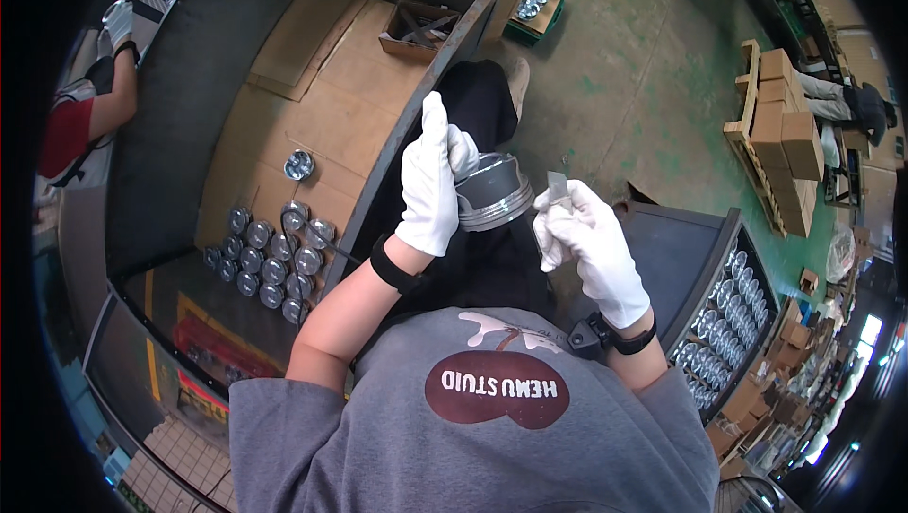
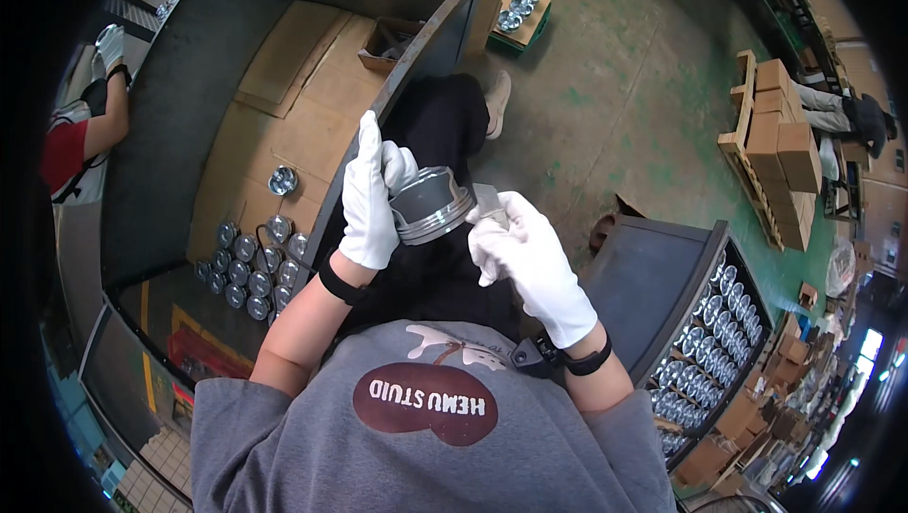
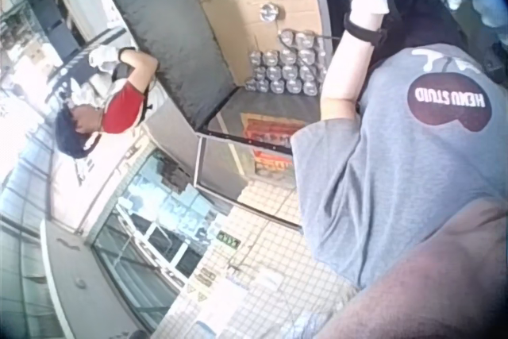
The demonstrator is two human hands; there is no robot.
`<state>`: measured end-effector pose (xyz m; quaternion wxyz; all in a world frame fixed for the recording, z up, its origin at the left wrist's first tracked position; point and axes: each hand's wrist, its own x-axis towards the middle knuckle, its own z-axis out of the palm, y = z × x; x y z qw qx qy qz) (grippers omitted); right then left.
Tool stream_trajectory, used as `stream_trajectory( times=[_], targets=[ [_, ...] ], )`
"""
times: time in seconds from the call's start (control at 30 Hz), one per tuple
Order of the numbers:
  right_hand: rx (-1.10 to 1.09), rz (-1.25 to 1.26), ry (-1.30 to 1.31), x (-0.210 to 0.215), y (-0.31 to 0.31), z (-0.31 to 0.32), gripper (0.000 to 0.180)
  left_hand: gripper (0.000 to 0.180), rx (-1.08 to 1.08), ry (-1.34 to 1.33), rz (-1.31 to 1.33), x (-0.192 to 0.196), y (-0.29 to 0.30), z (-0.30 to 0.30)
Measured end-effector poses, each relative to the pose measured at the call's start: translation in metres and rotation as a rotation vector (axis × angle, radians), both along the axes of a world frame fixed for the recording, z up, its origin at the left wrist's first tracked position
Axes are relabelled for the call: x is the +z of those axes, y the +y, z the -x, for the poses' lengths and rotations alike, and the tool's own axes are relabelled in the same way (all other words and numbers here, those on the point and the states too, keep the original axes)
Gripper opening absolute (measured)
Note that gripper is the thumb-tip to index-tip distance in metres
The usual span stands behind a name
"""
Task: Inspecting and sorting engine pistons from one bin into organized rows on a pallet.
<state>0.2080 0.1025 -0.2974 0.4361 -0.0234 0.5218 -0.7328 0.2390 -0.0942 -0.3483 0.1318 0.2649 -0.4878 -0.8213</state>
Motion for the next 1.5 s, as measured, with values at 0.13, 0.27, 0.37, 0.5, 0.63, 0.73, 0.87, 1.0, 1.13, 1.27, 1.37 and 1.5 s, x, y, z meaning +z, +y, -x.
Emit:
stream_trajectory(
  times=[0.13,0.27,0.37,0.5,0.63,0.73,0.87,1.0,1.13,1.27,1.37,1.5],
  targets=[
    [0.088,-0.509,0.372,0.016,-0.028,-0.006,0.031,0.065,0.021,0.024,0.053,0.003,0.004,0.002],
    [0.174,-0.920,0.682,0.018,-0.044,-0.006,0.048,0.063,0.017,0.072,0.099,-0.003,0.007,0.000],
    [0.205,-1.104,0.899,0.011,-0.045,-0.004,0.054,0.063,0.012,0.003,0.170,-0.002,0.011,0.003],
    [0.158,-1.034,0.968,0.006,-0.046,-0.002,0.058,0.062,0.024,0.026,0.202,-0.004,0.012,0.005],
    [0.094,-1.017,1.019,-0.001,-0.045,-0.003,0.057,0.061,0.040,0.073,0.179,-0.004,0.013,0.007],
    [0.091,-1.026,1.069,-0.005,-0.043,-0.004,0.056,0.062,0.061,0.040,0.177,-0.003,0.013,0.007],
    [0.100,-1.023,1.068,-0.007,-0.043,-0.005,0.056,0.064,0.075,0.033,0.215,-0.001,0.013,0.007],
    [0.095,-1.048,1.028,-0.005,-0.043,-0.006,0.056,0.064,0.077,0.022,0.208,-0.003,0.014,0.007],
    [0.094,-1.051,1.033,-0.005,-0.043,-0.007,0.055,0.064,0.080,0.043,0.213,-0.003,0.014,0.006],
    [0.072,-1.004,1.061,-0.008,-0.043,-0.007,0.055,0.064,0.082,0.030,0.210,-0.002,0.014,0.006],
    [0.081,-1.031,1.086,-0.010,-0.042,-0.008,0.054,0.064,0.084,0.037,0.214,-0.004,0.014,0.005],
    [0.086,-1.053,1.103,-0.010,-0.043,-0.010,0.054,0.064,0.079,0.046,0.222,-0.006,0.014,0.004]
  ],
)
